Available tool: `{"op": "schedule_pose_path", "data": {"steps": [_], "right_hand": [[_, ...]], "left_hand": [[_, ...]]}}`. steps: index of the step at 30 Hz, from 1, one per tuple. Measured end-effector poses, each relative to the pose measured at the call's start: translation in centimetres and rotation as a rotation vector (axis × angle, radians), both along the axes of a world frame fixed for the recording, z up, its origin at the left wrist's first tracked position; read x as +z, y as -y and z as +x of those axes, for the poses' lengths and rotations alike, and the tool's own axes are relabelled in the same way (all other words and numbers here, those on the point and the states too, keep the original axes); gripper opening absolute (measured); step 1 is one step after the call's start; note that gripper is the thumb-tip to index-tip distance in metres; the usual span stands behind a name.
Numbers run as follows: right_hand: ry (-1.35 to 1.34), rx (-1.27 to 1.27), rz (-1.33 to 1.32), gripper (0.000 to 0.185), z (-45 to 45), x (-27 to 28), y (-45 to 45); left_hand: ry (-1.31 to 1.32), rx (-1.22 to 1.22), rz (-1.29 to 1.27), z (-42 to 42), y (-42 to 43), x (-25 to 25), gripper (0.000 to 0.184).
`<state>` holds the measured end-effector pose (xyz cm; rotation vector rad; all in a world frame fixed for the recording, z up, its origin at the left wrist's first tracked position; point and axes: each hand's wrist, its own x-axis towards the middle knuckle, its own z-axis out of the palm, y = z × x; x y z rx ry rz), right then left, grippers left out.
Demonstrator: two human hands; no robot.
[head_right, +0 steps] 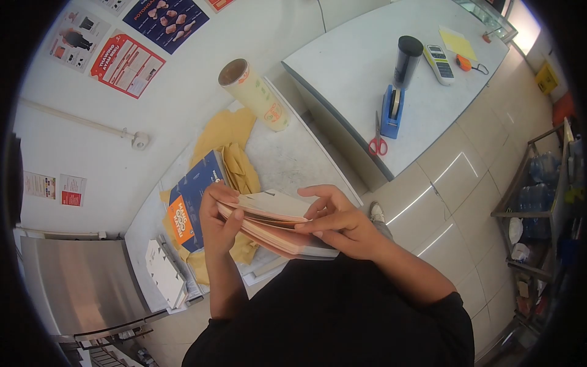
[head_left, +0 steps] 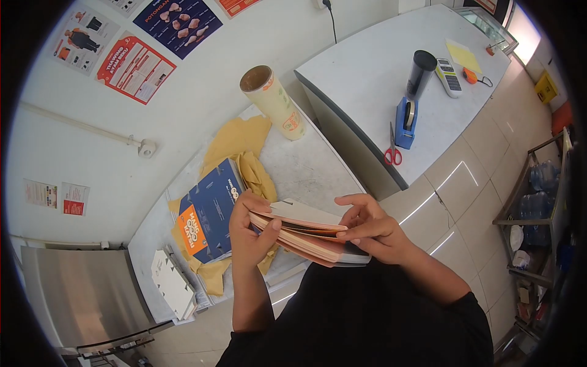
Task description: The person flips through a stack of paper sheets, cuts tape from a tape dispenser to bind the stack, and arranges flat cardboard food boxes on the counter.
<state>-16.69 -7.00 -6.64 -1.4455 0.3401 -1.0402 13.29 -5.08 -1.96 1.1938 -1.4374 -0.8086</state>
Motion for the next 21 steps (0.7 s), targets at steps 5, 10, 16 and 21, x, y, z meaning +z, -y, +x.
{"op": "schedule_pose_path", "data": {"steps": [5,10,16,21], "right_hand": [[0.008,0.005,0.006,0.041,-0.1,0.2,0.2],[0.03,0.004,0.033,0.039,0.0,0.6,0.1],[0.036,0.011,-0.076,0.032,0.1,-0.1,0.4],[0.038,0.021,-0.049,0.025,-0.1,0.0,0.1]], "left_hand": [[0.017,-0.005,-0.007,0.1,0.0,-0.1,0.033],[0.032,-0.003,-0.006,0.2,0.0,0.0,0.033],[0.025,-0.001,-0.015,-0.2,0.0,0.3,0.032],[0.03,-0.003,-0.015,0.0,0.0,0.1,0.032]]}}
